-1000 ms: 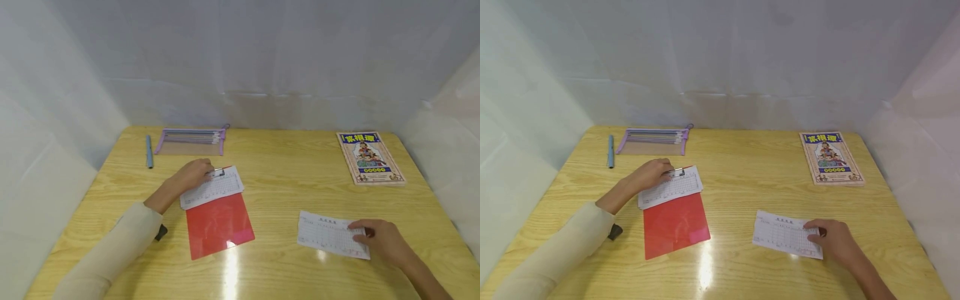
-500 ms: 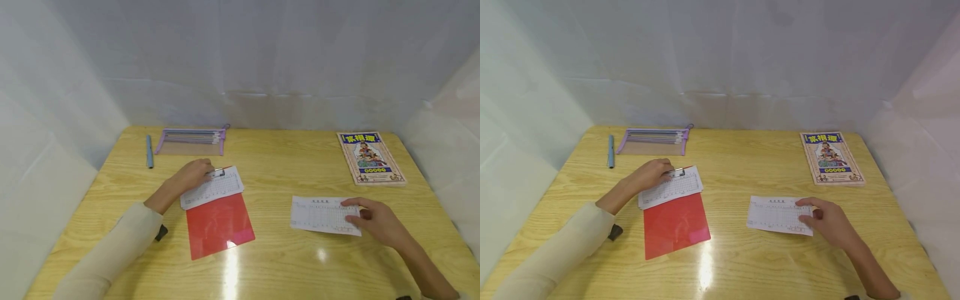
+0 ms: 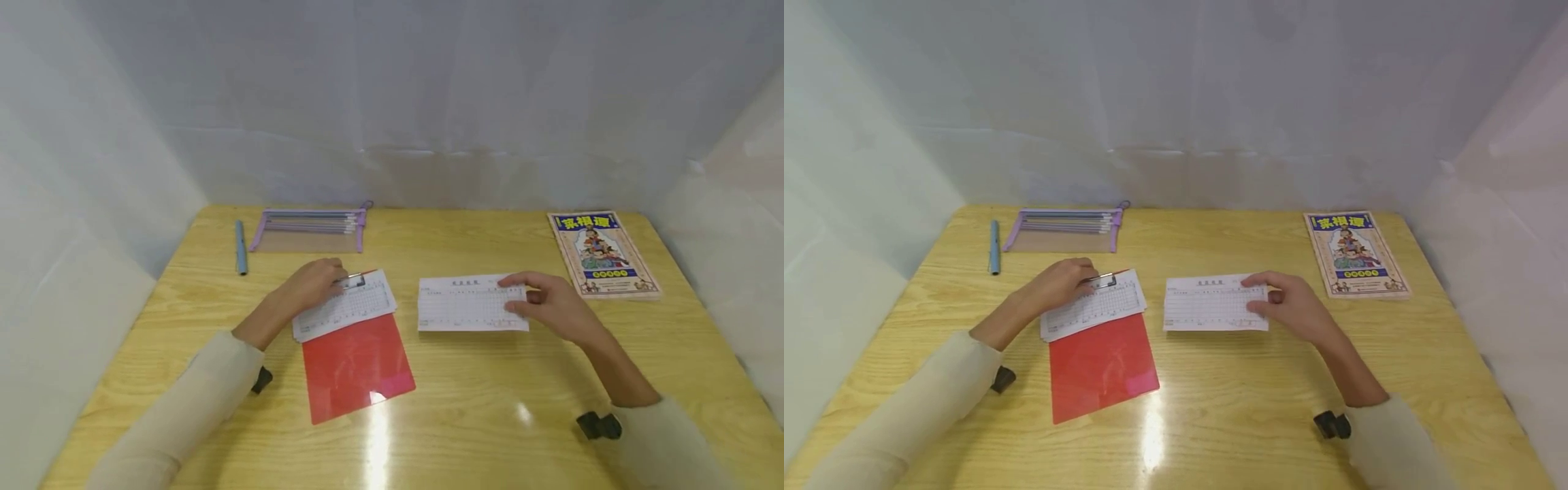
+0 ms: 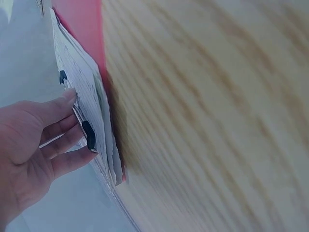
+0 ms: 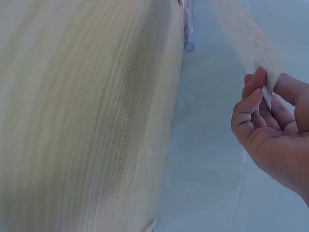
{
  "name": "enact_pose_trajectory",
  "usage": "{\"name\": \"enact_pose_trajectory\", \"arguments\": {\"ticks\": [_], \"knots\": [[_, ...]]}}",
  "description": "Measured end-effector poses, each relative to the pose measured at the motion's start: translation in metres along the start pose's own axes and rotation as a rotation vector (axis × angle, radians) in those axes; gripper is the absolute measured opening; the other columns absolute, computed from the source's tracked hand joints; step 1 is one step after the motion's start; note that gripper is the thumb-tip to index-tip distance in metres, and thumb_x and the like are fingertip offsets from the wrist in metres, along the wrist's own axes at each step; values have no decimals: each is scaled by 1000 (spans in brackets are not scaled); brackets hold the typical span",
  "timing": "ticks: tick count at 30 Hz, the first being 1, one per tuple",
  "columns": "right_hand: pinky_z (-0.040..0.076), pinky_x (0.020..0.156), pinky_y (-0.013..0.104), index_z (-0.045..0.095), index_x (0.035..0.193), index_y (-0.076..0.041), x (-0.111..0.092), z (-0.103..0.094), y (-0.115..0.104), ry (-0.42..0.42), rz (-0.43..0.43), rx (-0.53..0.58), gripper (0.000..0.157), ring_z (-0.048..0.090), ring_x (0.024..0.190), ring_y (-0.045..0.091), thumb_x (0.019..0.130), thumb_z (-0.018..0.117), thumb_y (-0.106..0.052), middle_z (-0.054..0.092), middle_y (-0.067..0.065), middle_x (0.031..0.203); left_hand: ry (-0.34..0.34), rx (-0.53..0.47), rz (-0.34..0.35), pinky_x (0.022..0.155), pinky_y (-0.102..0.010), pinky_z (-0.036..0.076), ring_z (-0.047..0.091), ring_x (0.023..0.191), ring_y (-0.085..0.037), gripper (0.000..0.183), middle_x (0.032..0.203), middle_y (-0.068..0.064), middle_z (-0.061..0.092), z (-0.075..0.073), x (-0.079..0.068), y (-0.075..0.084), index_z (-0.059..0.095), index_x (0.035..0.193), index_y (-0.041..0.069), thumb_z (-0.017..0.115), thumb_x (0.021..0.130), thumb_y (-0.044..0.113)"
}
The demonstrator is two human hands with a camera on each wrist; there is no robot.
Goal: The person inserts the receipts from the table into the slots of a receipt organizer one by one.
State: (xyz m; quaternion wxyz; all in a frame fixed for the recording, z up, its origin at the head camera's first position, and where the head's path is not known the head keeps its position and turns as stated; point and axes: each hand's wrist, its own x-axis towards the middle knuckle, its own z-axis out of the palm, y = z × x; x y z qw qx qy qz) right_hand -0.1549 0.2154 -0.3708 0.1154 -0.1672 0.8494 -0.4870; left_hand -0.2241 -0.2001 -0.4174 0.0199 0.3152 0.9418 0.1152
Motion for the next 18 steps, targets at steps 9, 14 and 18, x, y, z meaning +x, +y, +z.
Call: {"name": "enact_pose_trajectory", "arguments": {"ticks": [9, 14, 18], "knots": [[49, 58, 21, 60, 120, -1, 64, 49, -17, -145, -30, 98, 35, 59, 70, 9, 86, 67, -6, 56, 20, 127, -15, -16, -15, 77, -37, 54, 63, 83, -24, 13, 93, -11, 65, -3, 1, 3, 70, 96, 2, 68, 84, 7], [48, 59, 20, 62, 117, -1, 88, 81, -20, -223, -8, 99, 33, 60, 75, 11, 84, 67, -1, 58, 19, 126, -20, -19, -24, 78, -37, 54, 63, 84, -24, 15, 94, -11, 66, -4, 0, 4, 70, 98, 2, 69, 84, 8], [52, 68, 20, 64, 115, -3, 99, 103, -22, -252, 7, 60, 31, 61, 81, 11, 84, 68, -2, 59, 16, 124, -27, -25, -24, 79, -38, 54, 64, 86, -24, 15, 94, -11, 66, -3, 0, 5, 70, 98, 2, 68, 85, 8]]}}
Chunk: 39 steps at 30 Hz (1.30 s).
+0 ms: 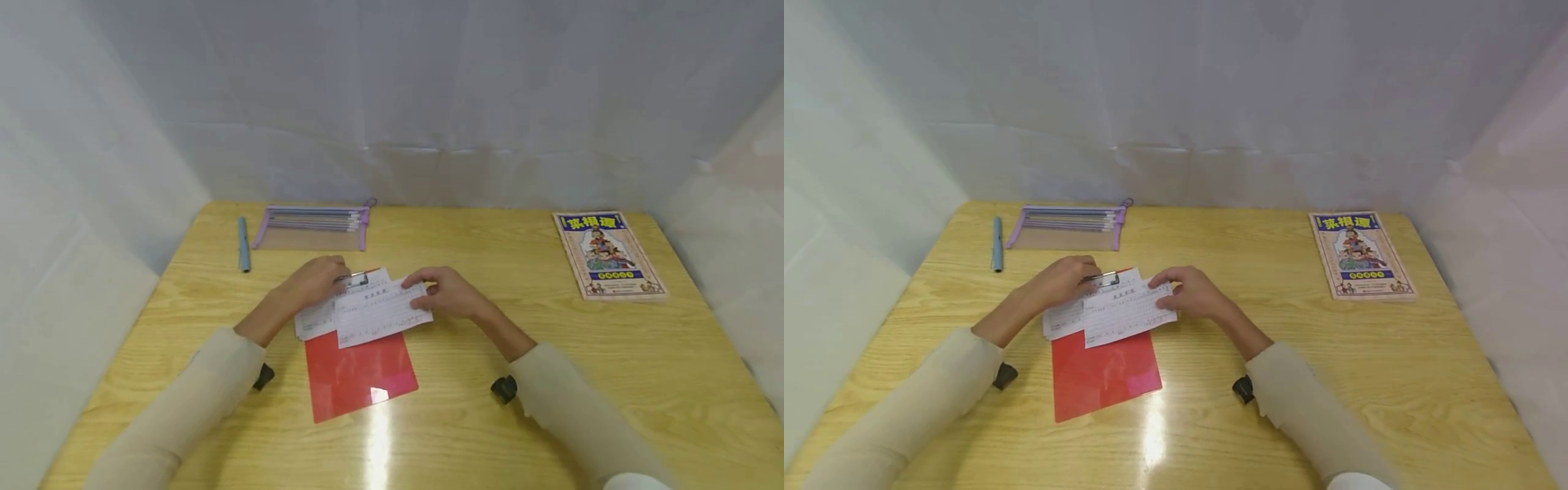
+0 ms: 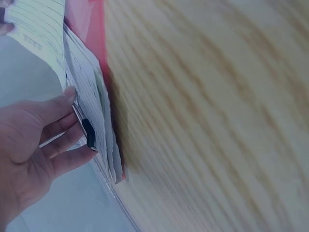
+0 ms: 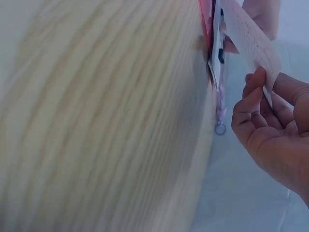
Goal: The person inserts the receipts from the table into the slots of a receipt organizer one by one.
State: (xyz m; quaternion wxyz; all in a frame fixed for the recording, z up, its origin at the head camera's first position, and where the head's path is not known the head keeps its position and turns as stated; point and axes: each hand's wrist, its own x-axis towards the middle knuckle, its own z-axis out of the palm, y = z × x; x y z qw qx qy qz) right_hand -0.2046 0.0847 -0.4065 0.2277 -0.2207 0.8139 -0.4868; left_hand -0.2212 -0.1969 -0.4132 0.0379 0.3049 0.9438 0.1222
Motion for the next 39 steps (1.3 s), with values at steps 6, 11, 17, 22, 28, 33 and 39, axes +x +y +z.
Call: {"name": "enact_pose_trajectory", "arguments": {"ticks": [6, 11, 17, 22, 28, 33, 39], "knots": [[40, 55, 20, 63, 117, -10, 14, 18, -10, -12, 89, -114, 33, 50, 64, 11, 84, 69, -8, 60, 10, 116, 5, -1, 4, 79, -38, 54, 64, 86, -25, 15, 94, -12, 66, -1, 0, 1, 70, 98, 1, 68, 85, 8], [43, 59, 20, 65, 111, -11, 23, 30, -15, 30, 126, -206, 28, 50, 72, 14, 84, 69, -8, 61, 8, 114, 14, 4, 8, 80, -38, 54, 64, 85, -25, 16, 94, -12, 66, -2, 0, 1, 70, 99, 1, 69, 84, 8], [46, 62, 20, 66, 106, -9, 32, 45, -20, 119, 177, -221, 23, 54, 76, 15, 83, 69, -8, 62, 7, 102, 15, 3, 13, 79, -37, 54, 64, 85, -25, 15, 94, -12, 66, -2, 0, 1, 70, 97, 1, 70, 83, 8], [46, 64, 23, 63, 110, -6, 33, 56, -23, 123, 205, -228, 23, 52, 77, 16, 87, 64, -6, 61, 10, 97, 13, 17, 17, 79, -37, 55, 64, 85, -25, 14, 94, -12, 66, -1, 1, 2, 70, 96, 2, 69, 83, 6], [47, 98, 37, 58, 115, 0, 34, 65, -27, 121, 184, -250, 26, 54, 112, 25, 89, 60, -2, 57, 17, 125, -4, 120, 25, 78, -36, 55, 64, 82, -25, 13, 91, -12, 66, -1, 2, 5, 70, 94, 2, 69, 82, 7], [45, 102, 40, 56, 118, 2, 37, 68, -29, 130, 160, -273, 29, 52, 117, 29, 89, 58, 0, 55, 19, 127, -19, 137, 6, 75, -36, 55, 63, 80, -25, 13, 90, -12, 65, -1, 1, 6, 70, 95, 0, 67, 84, 5], [45, 101, 38, 57, 117, 2, 43, 67, -25, 146, 172, -315, 29, 52, 114, 28, 88, 59, 1, 55, 19, 126, -30, 118, 0, 77, -36, 55, 62, 83, -26, 14, 92, -13, 63, 0, 1, 6, 69, 98, -1, 63, 87, 3]]}}
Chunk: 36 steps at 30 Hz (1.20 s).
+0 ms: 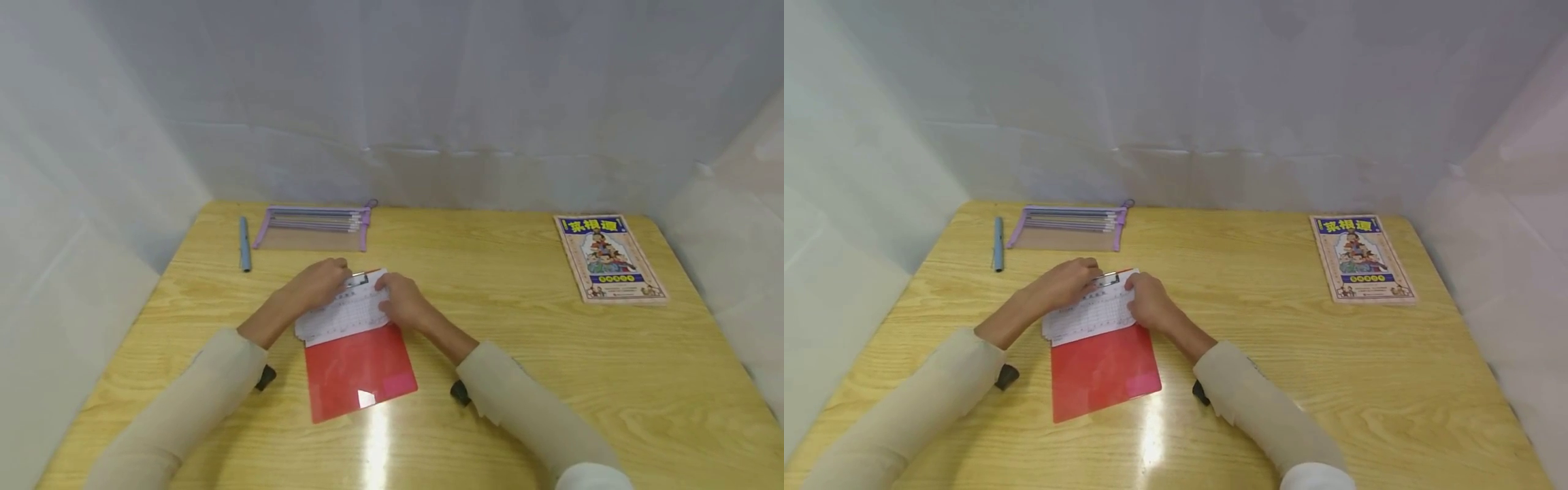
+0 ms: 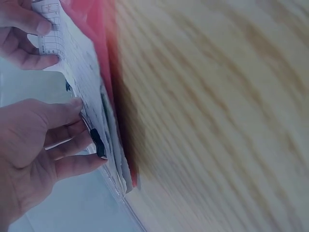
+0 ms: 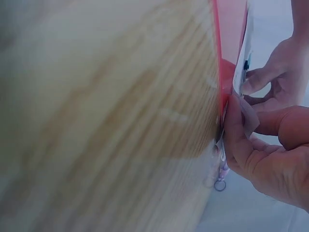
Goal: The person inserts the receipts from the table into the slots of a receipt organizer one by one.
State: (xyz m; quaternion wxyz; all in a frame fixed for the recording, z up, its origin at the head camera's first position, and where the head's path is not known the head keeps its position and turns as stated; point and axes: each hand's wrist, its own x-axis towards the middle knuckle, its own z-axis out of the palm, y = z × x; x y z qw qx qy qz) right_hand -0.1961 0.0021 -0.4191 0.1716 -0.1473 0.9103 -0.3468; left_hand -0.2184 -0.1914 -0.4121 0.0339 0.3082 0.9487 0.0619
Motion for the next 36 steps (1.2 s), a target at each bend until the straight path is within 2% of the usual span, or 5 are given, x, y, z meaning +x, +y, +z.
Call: {"name": "enact_pose_trajectory", "arguments": {"ticks": [8, 12, 16, 30, 36], "knots": [[47, 99, 37, 58, 115, 2, 2, 0, 2, 12, -25, -48, 28, 54, 114, 29, 87, 60, 1, 57, 19, 124, 1, 13, 3, 79, -36, 55, 62, 86, -26, 14, 93, -13, 62, -3, -1, 3, 69, 99, -2, 60, 88, 2], [57, 74, 29, 57, 115, 3, 1, 0, 0, 13, -18, -8, 29, 57, 104, 31, 86, 59, 3, 55, 21, 123, 8, 10, 7, 79, -36, 55, 62, 85, -26, 15, 93, -13, 62, -4, -3, 4, 69, 100, -2, 58, 89, 2], [52, 53, 20, 57, 117, 4, 0, 1, -1, 16, -6, 23, 31, 59, 93, 31, 86, 58, 5, 54, 23, 123, 13, 3, 8, 79, -36, 55, 62, 86, -26, 15, 94, -13, 62, -3, -3, 5, 68, 100, -2, 59, 90, 3], [53, 46, 22, 57, 114, 5, 3, 1, 2, 10, 16, 106, 28, 62, 79, 29, 86, 56, 7, 53, 24, 122, 0, 9, 3, 81, -35, 55, 61, 88, -26, 18, 96, -13, 61, 0, -2, 3, 68, 103, -3, 55, 91, -1], [53, 47, 22, 55, 118, 4, 3, 0, 0, 2, 20, 97, 29, 59, 82, 27, 88, 55, 5, 52, 22, 124, -9, 20, -2, 81, -35, 55, 61, 89, -27, 18, 98, -14, 61, 0, -2, 3, 68, 104, -3, 57, 91, 1]]}}
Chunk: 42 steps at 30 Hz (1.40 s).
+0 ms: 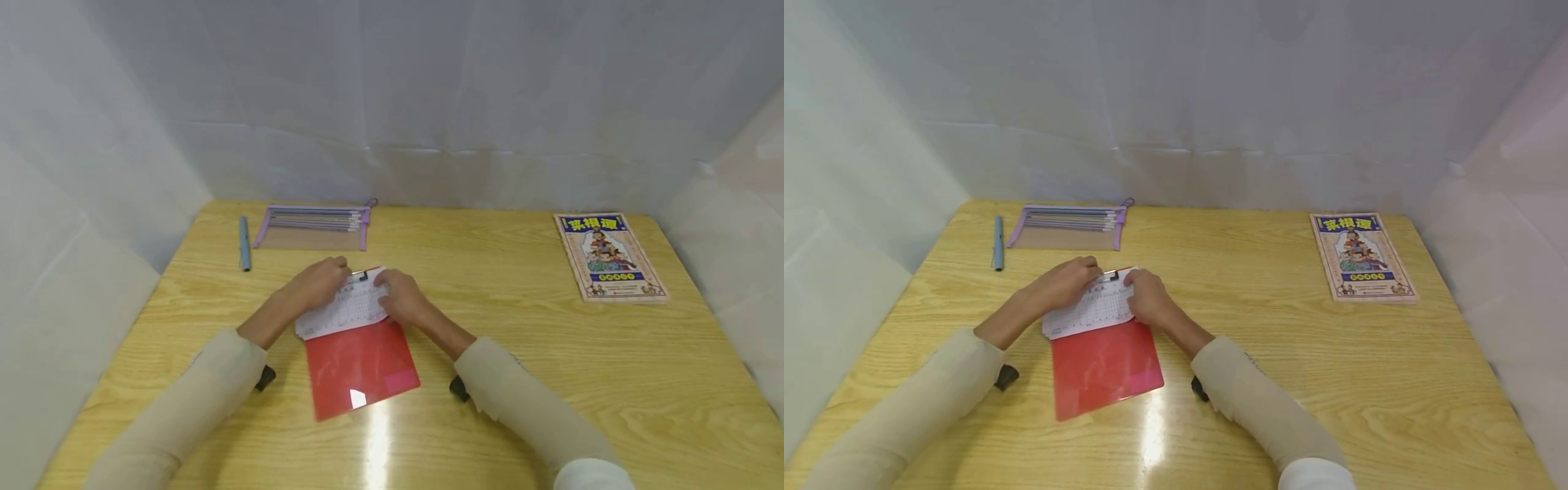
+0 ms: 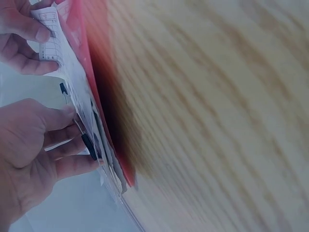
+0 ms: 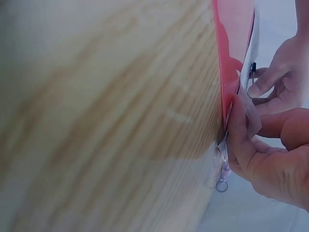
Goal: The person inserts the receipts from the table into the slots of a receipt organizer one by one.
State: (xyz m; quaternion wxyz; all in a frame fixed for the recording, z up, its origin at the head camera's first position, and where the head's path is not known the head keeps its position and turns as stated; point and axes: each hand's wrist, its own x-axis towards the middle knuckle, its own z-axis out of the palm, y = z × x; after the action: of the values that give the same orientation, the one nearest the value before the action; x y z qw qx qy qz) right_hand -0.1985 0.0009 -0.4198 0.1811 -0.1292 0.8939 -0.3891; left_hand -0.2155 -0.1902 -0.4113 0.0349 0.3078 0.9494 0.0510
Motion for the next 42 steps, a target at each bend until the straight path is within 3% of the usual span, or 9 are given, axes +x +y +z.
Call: {"name": "enact_pose_trajectory", "arguments": {"ticks": [7, 17, 20, 23, 27, 30, 33, 38, 42], "knots": [[53, 46, 24, 53, 122, 3, 1, 1, -4, 16, 12, 38, 33, 59, 72, 23, 89, 54, 5, 51, 21, 126, 1, -11, -3, 79, -34, 55, 61, 89, -27, 17, 98, -14, 61, 0, 0, 0, 68, 103, -3, 56, 91, 1], [51, 42, 24, 49, 132, -1, 2, 2, -8, 18, 14, -18, 40, 54, 52, 14, 93, 52, -1, 48, 16, 133, 4, 3, -6, 80, -33, 55, 60, 88, -26, 19, 100, -14, 61, 0, -2, 1, 67, 105, -3, 57, 88, -2], [50, 42, 24, 48, 133, -1, 2, 3, -8, 19, 5, -41, 40, 56, 61, 17, 93, 51, -1, 49, 16, 131, -4, 0, -16, 81, -34, 55, 60, 90, -27, 19, 101, -14, 61, 0, -2, 2, 67, 106, -3, 58, 89, 0], [53, 48, 23, 48, 133, -1, 2, 3, -8, 27, -15, -83, 40, 58, 80, 21, 93, 52, -1, 51, 17, 129, -6, -2, -22, 82, -35, 55, 60, 91, -27, 19, 101, -14, 61, 0, -2, 2, 66, 106, -3, 58, 90, 2], [55, 75, 29, 49, 133, -1, 2, 3, -10, 38, -47, -173, 42, 55, 104, 26, 91, 54, -1, 53, 17, 128, 6, 4, -15, 82, -34, 55, 60, 89, -26, 19, 100, -14, 61, 1, -2, 2, 67, 105, -3, 60, 88, 1], [49, 96, 35, 50, 132, 0, 3, 2, -12, 41, -68, -232, 42, 53, 115, 27, 90, 55, 0, 54, 17, 128, 24, 15, -5, 79, -32, 55, 59, 87, -26, 19, 98, -14, 61, 2, -2, 2, 67, 104, -3, 61, 86, -1], [43, 105, 38, 51, 131, 1, 4, 1, -13, 40, -74, -267, 43, 52, 121, 27, 88, 56, 0, 55, 17, 129, 44, 28, 10, 76, -32, 55, 59, 84, -26, 18, 95, -13, 60, 2, -2, 2, 67, 101, -4, 62, 84, -3], [41, 108, 38, 52, 131, 1, 7, -2, -10, 44, -54, -289, 44, 49, 125, 27, 87, 57, 0, 54, 17, 131, 72, 52, 35, 74, -32, 55, 60, 82, -27, 15, 92, -14, 61, 2, -3, 2, 68, 98, -4, 63, 83, -3], [46, 102, 37, 54, 130, -3, 10, -7, -4, 67, -36, -296, 46, 53, 116, 26, 85, 59, 1, 56, 15, 125, 78, 49, 28, 76, -34, 56, 61, 85, -28, 15, 94, -15, 62, 2, -3, 2, 68, 98, -4, 64, 84, 0]]}}
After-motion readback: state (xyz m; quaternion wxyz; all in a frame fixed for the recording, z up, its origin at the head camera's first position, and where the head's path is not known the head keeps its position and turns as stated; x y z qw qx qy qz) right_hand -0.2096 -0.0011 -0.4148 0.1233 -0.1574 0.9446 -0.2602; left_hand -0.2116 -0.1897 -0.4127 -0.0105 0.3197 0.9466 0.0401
